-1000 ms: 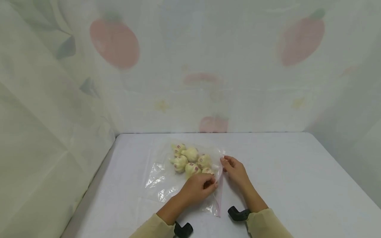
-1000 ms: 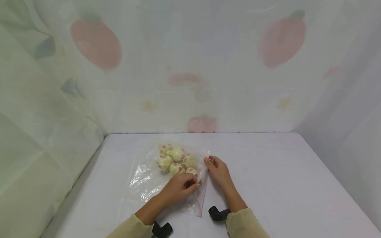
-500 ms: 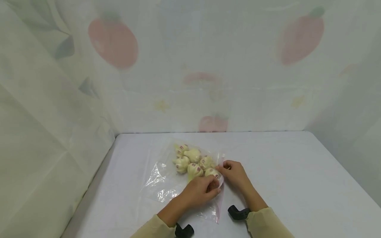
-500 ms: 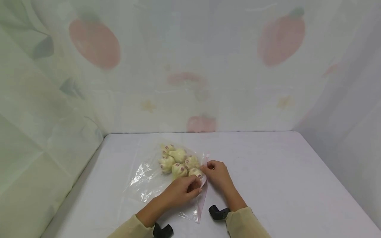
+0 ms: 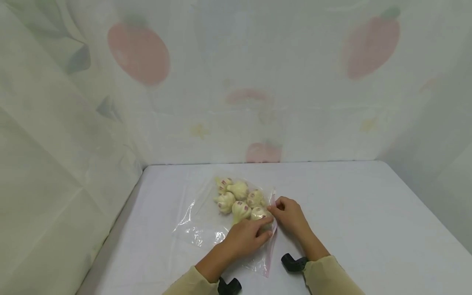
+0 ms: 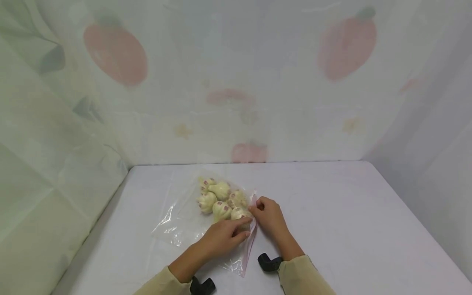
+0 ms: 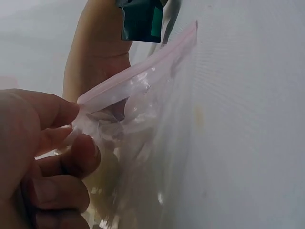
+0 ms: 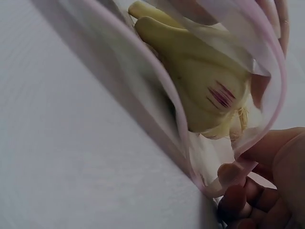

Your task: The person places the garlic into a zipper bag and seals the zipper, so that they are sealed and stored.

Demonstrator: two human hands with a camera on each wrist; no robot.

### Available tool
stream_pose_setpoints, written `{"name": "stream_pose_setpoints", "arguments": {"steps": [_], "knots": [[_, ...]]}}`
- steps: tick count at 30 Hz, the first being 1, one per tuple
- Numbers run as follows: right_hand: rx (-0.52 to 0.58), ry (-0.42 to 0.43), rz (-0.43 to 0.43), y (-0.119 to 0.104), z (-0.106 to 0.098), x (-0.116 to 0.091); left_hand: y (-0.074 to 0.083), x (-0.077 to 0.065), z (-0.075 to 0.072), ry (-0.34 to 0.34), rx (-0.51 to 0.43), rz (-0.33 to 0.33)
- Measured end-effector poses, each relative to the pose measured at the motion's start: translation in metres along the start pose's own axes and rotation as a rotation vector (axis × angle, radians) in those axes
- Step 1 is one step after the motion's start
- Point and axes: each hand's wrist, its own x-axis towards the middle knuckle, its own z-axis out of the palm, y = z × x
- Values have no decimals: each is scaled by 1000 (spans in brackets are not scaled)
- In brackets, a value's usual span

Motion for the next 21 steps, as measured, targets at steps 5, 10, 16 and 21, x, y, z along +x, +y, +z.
{"name": "stream_pose_setpoints", "arguments": {"steps": [5,10,16,21], "knots": [[67,24,13,5,-2,3,-1,1,1,-17,-8,-119],[129,20,11,7,-4,5,-11,4,2,-41,-31,-223],[170,16,39,9,-3,6,-21,4,2,-95,-45,-221],[355,23,140,12,-2,7,-15,0,0,-205,-40,-164]]}}
